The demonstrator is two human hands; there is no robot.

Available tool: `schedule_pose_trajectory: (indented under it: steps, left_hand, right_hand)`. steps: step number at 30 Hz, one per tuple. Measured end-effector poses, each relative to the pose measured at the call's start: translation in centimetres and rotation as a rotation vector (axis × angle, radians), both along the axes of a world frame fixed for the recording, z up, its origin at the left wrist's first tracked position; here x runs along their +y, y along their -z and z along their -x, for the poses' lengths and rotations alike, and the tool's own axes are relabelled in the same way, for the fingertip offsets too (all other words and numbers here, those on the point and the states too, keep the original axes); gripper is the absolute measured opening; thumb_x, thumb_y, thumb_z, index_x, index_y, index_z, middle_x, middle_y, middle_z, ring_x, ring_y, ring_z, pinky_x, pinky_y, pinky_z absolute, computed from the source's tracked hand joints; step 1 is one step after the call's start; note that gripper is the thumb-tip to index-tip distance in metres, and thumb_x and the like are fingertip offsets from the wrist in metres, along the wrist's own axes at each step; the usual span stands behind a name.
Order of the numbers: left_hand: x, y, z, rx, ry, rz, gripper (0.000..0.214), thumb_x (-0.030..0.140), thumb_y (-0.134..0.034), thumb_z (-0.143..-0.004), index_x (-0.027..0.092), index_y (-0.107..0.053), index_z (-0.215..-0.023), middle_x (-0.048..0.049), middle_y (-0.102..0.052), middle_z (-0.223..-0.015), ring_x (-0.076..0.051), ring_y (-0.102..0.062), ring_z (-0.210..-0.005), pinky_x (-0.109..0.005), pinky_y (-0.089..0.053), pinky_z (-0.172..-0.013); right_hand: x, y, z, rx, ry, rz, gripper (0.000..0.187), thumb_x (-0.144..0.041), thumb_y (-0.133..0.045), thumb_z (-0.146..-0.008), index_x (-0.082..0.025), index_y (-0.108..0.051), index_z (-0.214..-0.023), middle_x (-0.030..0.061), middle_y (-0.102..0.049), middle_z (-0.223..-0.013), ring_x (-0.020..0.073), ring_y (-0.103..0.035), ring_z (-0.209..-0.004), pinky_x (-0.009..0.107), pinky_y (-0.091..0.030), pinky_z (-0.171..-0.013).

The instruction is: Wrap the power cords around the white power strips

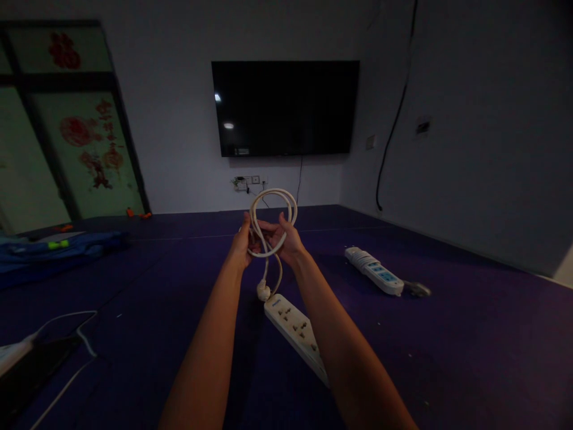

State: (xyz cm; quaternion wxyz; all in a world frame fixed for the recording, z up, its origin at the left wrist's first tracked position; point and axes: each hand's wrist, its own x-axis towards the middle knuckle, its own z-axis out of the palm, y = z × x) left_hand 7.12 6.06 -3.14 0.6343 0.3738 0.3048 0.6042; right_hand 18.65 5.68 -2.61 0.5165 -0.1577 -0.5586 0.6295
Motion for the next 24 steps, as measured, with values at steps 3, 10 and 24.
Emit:
schedule_pose_trajectory:
  steps: [3, 10, 24]
  left_hand:
    - [0.0, -0.1, 0.0, 0.027, 0.021, -0.051, 0.061, 0.071, -0.047, -0.074, 0.012, -0.059, -0.062, -0.0036, -0.055, -0.048, -0.001, -0.029, -0.027, -0.016, -0.014, -0.030]
    - [0.0, -0.1, 0.4, -0.003, 0.114, -0.004, 0.068, 0.065, -0.035, -0.084, 0.008, -0.070, -0.075, -0.0089, -0.058, -0.048, -0.002, -0.025, -0.026, -0.017, -0.017, -0.029]
    - [-0.5, -0.3, 0.9, -0.033, 0.065, 0.000, 0.038, 0.034, -0.042, -0.083, 0.013, -0.057, -0.056, -0.0021, -0.050, -0.040, -0.004, -0.025, -0.025, -0.016, -0.020, -0.029]
  right_hand:
    - [0.3, 0.0, -0.1, -0.035, 0.075, -0.027, 0.065, -0.071, -0.037, -0.080, -0.015, -0.070, -0.082, 0.0130, -0.066, -0.100, 0.0232, -0.060, -0.091, 0.034, -0.051, -0.073]
    - [1.3, 0.6, -0.2, -0.090, 0.276, -0.104, 0.048, -0.061, -0.051, -0.080, -0.018, -0.068, -0.067, 0.0086, -0.064, -0.115, 0.0247, -0.048, -0.118, 0.040, -0.039, -0.098]
    - [3.1, 2.0, -0.4, -0.146, 0.593, -0.235, 0.023, -0.039, -0.067, -0.067, -0.018, -0.066, -0.078, 0.0072, -0.068, -0.093, 0.0211, -0.061, -0.091, 0.036, -0.044, -0.085]
